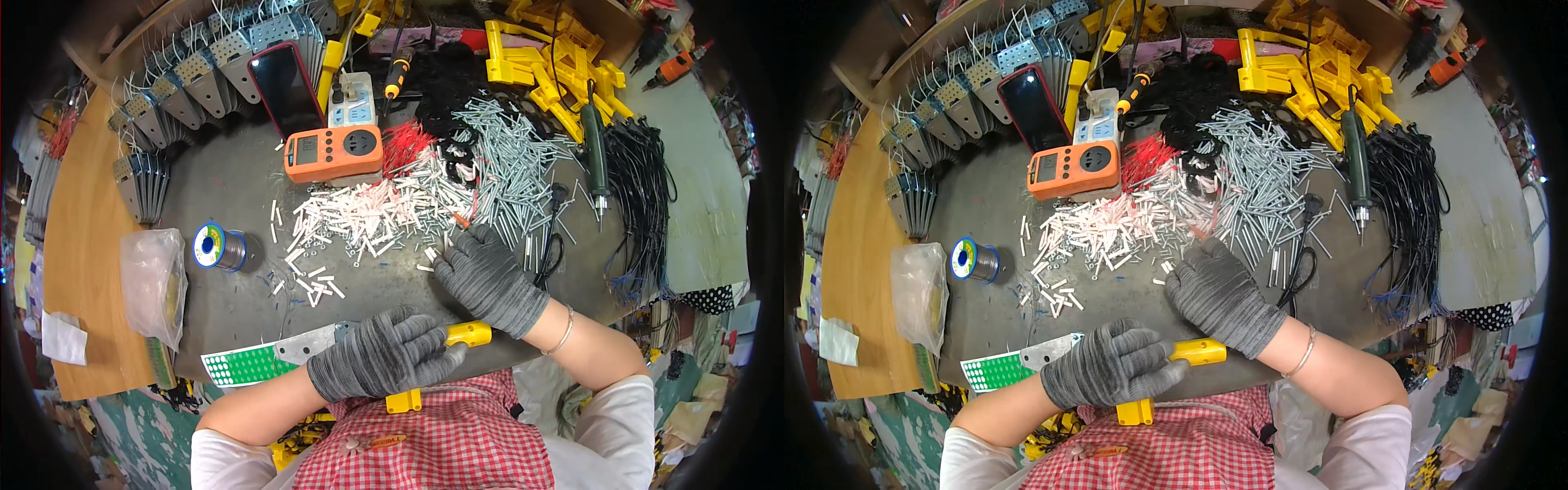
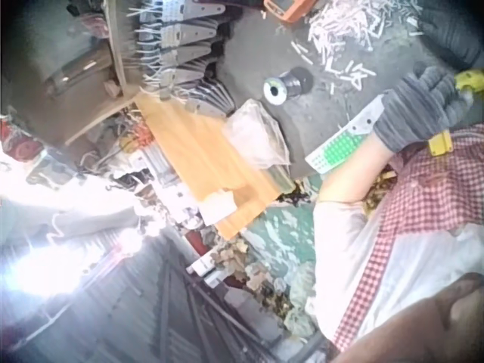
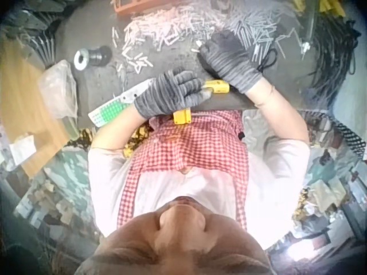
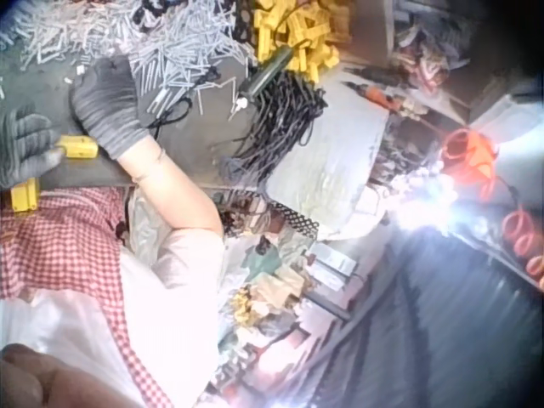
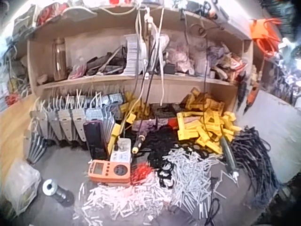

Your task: The person assembles electronic components by attaching plastic housings to metal brackets with an electric screwdriver, then soldering wires to a circuit board with a soldering iron.

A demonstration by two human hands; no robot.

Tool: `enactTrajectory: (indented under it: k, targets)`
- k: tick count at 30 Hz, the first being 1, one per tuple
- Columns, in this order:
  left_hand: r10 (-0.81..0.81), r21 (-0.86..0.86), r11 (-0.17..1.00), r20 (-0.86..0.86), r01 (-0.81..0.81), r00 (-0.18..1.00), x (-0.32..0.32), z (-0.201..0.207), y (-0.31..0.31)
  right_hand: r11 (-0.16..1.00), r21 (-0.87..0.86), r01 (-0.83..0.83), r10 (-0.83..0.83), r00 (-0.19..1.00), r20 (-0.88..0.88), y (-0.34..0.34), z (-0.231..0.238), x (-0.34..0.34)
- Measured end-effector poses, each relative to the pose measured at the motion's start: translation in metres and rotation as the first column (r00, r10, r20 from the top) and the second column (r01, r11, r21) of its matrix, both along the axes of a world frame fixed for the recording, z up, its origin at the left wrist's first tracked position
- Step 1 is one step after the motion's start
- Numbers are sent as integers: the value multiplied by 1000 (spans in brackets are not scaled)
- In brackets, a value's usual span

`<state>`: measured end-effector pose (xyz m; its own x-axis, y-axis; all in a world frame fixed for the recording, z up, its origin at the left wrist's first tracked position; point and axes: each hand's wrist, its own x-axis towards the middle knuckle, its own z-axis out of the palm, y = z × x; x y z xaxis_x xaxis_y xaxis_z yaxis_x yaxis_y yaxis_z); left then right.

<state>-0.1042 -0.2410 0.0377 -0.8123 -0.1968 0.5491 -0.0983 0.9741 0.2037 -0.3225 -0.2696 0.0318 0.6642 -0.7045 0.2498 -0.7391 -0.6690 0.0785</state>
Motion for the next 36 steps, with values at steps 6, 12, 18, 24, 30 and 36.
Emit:
enactTrajectory:
  k: [6, 12, 18, 24, 30, 36]
  targets:
    - [37, 48, 998, 171, -45, 985, -1, 3, -3, 977, 101, 187, -186, 982, -19, -2, -15, -10]
    - [152, 64, 984, 174, -165, 973, 5, 3, 0, 883, 355, 306, -310, 949, -48, 2, 7, -15]
    - [103, 33, 994, 62, -105, 993, 0, -4, 2, 918, 364, 157, -203, 975, 91, -15, 6, 1]
    - [227, 66, 965, 274, -254, 934, -6, 3, 7, 866, 342, 365, -303, 927, -223, -17, 4, 20]
    - [425, 96, 888, 203, -450, 882, -11, 8, -5, 867, 374, 329, -306, 944, -123, -20, 7, 10]
    - [198, 18, 980, 58, -199, 979, -11, -3, -5, 828, 486, 279, -374, 921, 108, -21, 1, 7]
